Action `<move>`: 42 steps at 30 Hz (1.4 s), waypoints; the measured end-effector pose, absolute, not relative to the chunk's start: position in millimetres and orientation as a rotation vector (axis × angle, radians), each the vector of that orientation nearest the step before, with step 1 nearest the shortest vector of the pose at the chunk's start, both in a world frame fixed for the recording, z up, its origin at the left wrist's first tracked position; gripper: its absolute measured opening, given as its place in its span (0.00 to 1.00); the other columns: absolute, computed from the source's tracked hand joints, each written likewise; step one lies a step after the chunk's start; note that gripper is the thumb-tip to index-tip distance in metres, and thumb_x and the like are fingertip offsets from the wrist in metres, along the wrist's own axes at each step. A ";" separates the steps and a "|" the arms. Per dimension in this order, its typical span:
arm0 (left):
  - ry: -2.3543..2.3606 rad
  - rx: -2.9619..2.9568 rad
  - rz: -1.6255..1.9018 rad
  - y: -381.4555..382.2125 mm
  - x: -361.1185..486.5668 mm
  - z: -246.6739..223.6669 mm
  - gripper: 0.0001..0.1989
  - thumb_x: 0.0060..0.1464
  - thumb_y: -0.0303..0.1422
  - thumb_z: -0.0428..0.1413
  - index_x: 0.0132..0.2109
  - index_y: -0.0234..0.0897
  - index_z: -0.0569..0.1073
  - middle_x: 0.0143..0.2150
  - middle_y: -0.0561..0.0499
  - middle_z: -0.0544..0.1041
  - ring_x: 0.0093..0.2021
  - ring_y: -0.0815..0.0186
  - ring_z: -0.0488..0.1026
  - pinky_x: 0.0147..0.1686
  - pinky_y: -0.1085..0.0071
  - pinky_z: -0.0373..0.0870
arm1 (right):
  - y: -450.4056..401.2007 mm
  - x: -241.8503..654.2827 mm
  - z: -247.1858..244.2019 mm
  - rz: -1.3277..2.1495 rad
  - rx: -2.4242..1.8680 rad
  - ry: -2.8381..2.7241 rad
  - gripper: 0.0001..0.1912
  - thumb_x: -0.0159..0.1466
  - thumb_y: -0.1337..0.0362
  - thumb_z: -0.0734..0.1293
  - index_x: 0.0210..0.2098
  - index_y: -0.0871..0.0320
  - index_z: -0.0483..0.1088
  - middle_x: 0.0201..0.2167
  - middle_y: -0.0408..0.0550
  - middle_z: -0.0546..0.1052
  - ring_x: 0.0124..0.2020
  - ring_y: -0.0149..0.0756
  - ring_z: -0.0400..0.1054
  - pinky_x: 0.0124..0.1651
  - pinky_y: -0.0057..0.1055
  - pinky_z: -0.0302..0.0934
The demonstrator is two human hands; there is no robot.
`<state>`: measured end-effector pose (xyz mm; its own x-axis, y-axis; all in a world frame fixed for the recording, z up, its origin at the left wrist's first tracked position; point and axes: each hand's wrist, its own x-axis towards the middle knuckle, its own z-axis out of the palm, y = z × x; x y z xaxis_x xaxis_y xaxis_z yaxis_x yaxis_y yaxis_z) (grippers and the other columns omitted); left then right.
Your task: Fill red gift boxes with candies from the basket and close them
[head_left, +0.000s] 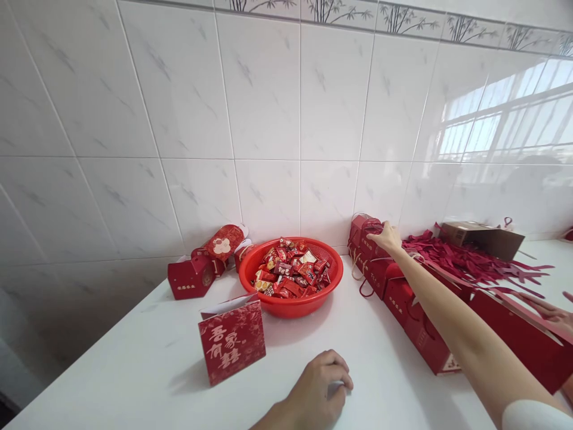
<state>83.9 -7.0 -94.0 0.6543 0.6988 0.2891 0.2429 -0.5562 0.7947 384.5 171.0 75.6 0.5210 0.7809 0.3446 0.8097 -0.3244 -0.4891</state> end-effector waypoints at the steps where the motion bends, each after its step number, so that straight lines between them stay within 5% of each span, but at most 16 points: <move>1: 0.723 2.127 0.784 -6.4 84.1 -94.6 0.17 0.44 0.17 0.52 0.35 0.37 0.81 0.42 0.47 0.77 0.40 0.65 0.75 0.37 0.74 0.70 | 171.2 382.9 75.3 -0.058 -2.148 -1.286 0.30 0.57 0.54 0.67 0.55 0.60 0.62 0.51 0.64 0.71 0.56 0.58 0.65 0.50 0.47 0.63; 7: 0.724 2.144 0.774 -6.8 83.7 -90.5 0.17 0.44 0.17 0.52 0.35 0.37 0.81 0.42 0.47 0.77 0.41 0.64 0.75 0.42 0.71 0.72 | 167.7 372.4 76.8 -0.019 -2.192 -1.268 0.33 0.60 0.52 0.68 0.59 0.64 0.61 0.55 0.70 0.68 0.60 0.62 0.62 0.54 0.52 0.60; 12: 0.741 2.158 0.754 -12.7 82.3 -81.8 0.16 0.47 0.18 0.52 0.36 0.37 0.81 0.43 0.47 0.77 0.44 0.63 0.75 0.47 0.69 0.72 | 160.1 353.7 86.7 -0.153 -2.131 -1.241 0.37 0.61 0.51 0.69 0.61 0.68 0.60 0.66 0.78 0.55 0.68 0.67 0.49 0.60 0.59 0.52; 17: 0.664 2.322 0.799 -17.8 82.9 -80.8 0.13 0.51 0.21 0.54 0.38 0.37 0.80 0.44 0.45 0.78 0.43 0.61 0.75 0.48 0.65 0.72 | 145.3 289.3 94.3 -0.153 -1.450 -1.597 0.20 0.63 0.62 0.65 0.53 0.61 0.67 0.58 0.63 0.69 0.58 0.52 0.65 0.60 0.47 0.58; 20: 0.553 2.483 0.820 -22.1 82.8 -81.9 0.11 0.52 0.23 0.54 0.39 0.38 0.79 0.45 0.44 0.79 0.44 0.60 0.76 0.51 0.61 0.71 | 117.3 228.6 89.6 0.064 -0.945 -1.938 0.13 0.64 0.59 0.65 0.46 0.58 0.71 0.54 0.58 0.72 0.47 0.45 0.72 0.53 0.43 0.64; 26: 0.363 2.633 0.776 -32.5 83.8 -83.2 0.13 0.51 0.24 0.54 0.42 0.40 0.77 0.50 0.45 0.79 0.47 0.58 0.77 0.51 0.63 0.72 | 57.4 135.3 68.2 0.210 -0.504 -2.346 0.10 0.66 0.59 0.67 0.45 0.55 0.71 0.59 0.57 0.68 0.58 0.47 0.65 0.57 0.43 0.60; 32: 0.223 2.749 0.676 -36.8 89.1 -85.7 0.12 0.51 0.25 0.54 0.41 0.42 0.77 0.46 0.47 0.82 0.44 0.60 0.78 0.50 0.67 0.72 | 58.7 116.1 41.1 0.509 -0.689 -2.253 0.13 0.62 0.63 0.69 0.45 0.56 0.66 0.41 0.48 0.76 0.41 0.41 0.70 0.44 0.36 0.63; 36: 0.158 2.789 0.681 -39.3 90.5 -84.8 0.10 0.52 0.27 0.54 0.40 0.42 0.77 0.41 0.47 0.83 0.42 0.60 0.79 0.46 0.67 0.72 | 60.6 116.8 32.3 0.635 -0.693 -2.163 0.06 0.66 0.60 0.65 0.37 0.56 0.69 0.33 0.45 0.76 0.34 0.36 0.68 0.40 0.31 0.59; 42: 0.167 2.774 0.688 -43.5 86.6 -78.3 0.10 0.54 0.29 0.52 0.40 0.43 0.76 0.43 0.47 0.83 0.43 0.60 0.80 0.47 0.66 0.72 | 56.2 132.9 39.2 0.689 -0.714 -2.013 0.18 0.67 0.53 0.62 0.26 0.58 0.65 0.25 0.42 0.71 0.28 0.32 0.62 0.33 0.28 0.54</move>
